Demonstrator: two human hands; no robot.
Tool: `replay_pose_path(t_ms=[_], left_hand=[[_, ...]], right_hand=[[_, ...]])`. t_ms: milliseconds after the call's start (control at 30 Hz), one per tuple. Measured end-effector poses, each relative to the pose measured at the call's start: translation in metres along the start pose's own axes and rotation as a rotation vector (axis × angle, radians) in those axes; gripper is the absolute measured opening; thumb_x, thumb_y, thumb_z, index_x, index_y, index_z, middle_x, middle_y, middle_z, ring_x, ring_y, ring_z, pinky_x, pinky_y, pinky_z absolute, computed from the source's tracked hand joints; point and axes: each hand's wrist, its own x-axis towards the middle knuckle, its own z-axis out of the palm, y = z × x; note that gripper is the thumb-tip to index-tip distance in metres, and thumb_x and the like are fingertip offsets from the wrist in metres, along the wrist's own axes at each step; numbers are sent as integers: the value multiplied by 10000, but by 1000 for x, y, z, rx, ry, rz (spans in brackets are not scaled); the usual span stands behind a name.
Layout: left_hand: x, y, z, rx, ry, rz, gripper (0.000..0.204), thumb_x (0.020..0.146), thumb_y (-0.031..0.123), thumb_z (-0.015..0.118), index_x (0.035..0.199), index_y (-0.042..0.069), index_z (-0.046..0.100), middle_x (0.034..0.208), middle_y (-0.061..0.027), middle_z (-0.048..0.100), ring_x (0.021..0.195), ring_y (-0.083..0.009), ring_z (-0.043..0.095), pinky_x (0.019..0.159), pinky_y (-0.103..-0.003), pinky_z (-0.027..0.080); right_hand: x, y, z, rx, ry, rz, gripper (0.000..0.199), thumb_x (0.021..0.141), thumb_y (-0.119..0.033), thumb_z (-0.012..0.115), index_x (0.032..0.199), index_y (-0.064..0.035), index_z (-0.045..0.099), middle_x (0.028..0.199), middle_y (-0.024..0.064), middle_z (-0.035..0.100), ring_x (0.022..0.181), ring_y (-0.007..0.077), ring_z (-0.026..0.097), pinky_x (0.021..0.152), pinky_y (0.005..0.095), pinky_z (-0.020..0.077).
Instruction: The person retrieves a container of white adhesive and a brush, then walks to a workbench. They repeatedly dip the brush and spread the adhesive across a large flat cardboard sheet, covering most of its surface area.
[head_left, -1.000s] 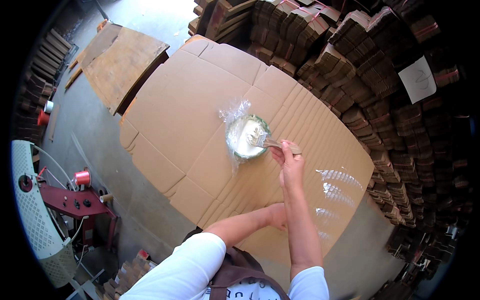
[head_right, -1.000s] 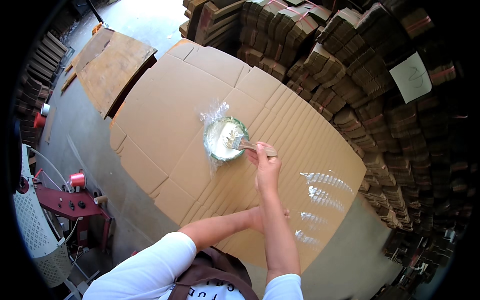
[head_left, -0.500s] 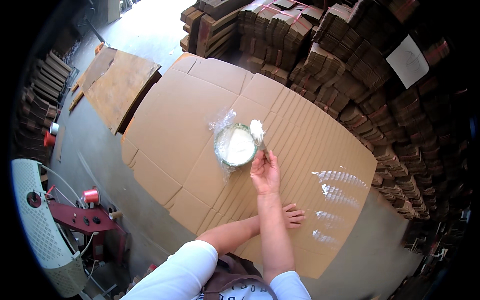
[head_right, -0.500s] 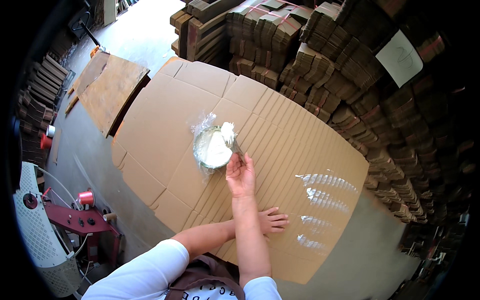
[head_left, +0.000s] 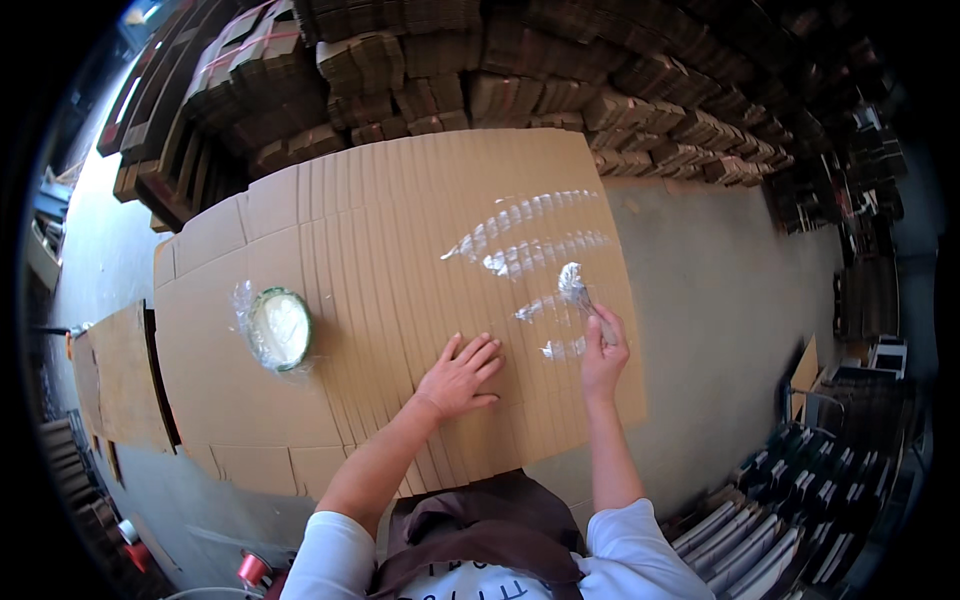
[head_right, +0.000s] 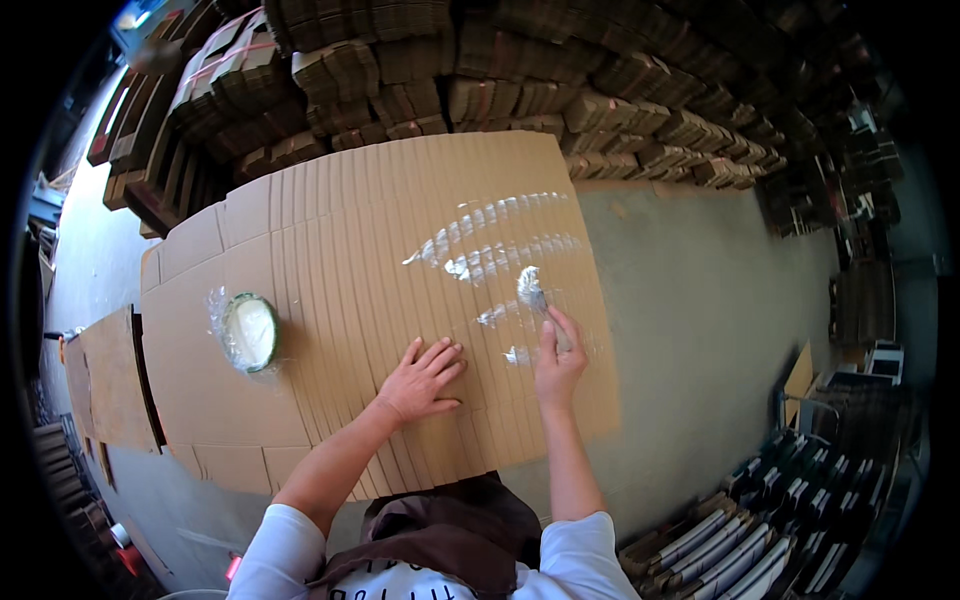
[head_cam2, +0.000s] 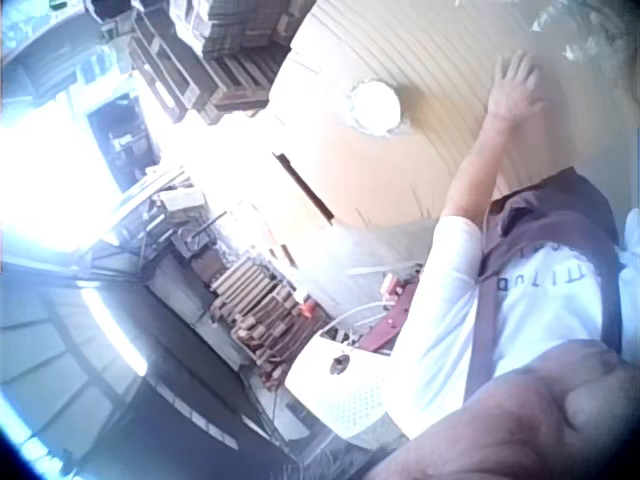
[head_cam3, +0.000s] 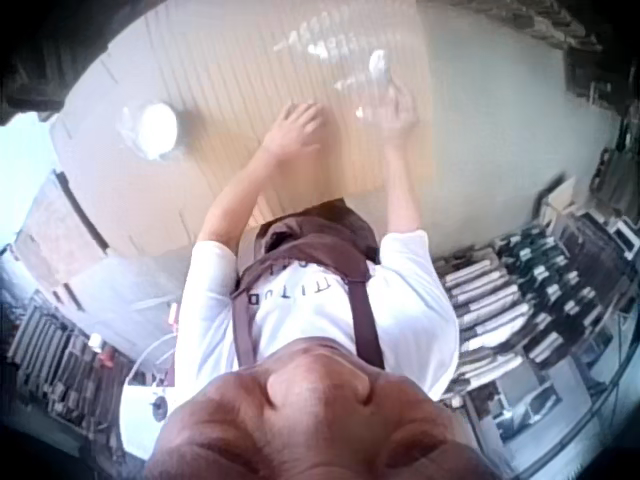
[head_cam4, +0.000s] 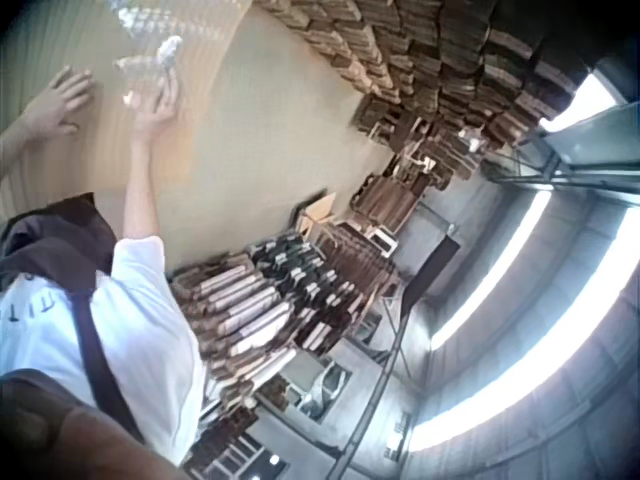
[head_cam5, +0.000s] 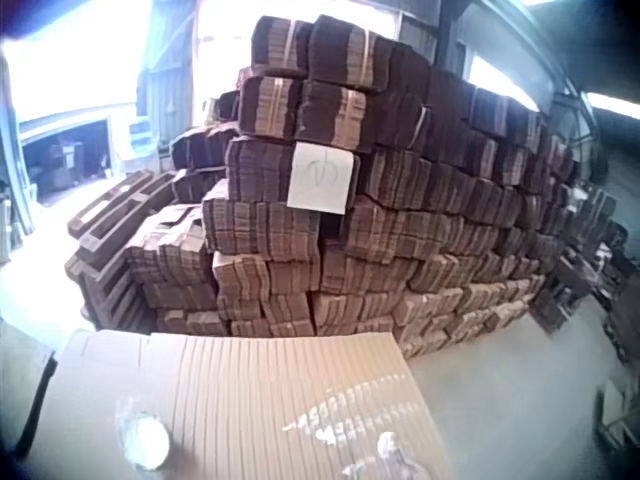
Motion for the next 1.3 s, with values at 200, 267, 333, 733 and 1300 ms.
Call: replay_pose_path(t_ms=[200,267,333,733,1300], left_hand=[[10,12,-7,59,-79,-21,687,851,575,596,1388,163,478,1529,-44,344,1460,-232,235,1169,-539,185],[8,10,-4,79,-91,-29,694,846,587,593,1386,165,483,1531,-43,345,1458,-232,238,1168,-545,182],[5,10,3,93,-78,-25,719,826,605,606,1389,171,491,1529,-57,355,1459,-242,245,1168,-552,171],[12,10,6,142,-90,-39,750,789,597,645,1387,172,491,1524,-64,359,1452,-254,255,1172,-555,153],[8,20,0,130,-87,-54,753,797,534,663,1398,125,468,1544,-86,319,1470,-274,208,1185,-538,130]], right_hand=[[27,69,-29,-525,-73,-84,299,880,-44,620,1179,-35,634,1178,143,606,1084,314,590,877,386,507],[64,89,-59,-485,80,98,297,871,-61,625,1167,-47,638,1137,149,613,1044,321,593,875,386,504],[79,111,-93,-810,73,-168,269,900,-105,606,1161,-46,632,1139,151,615,1032,330,590,893,395,492],[79,110,-122,-755,0,-161,187,896,-89,592,1071,-52,645,1083,178,637,1028,333,599,877,422,496],[-95,57,-138,-563,-411,-86,224,923,-130,568,1116,-82,670,1175,131,636,1091,302,606,918,399,508]])
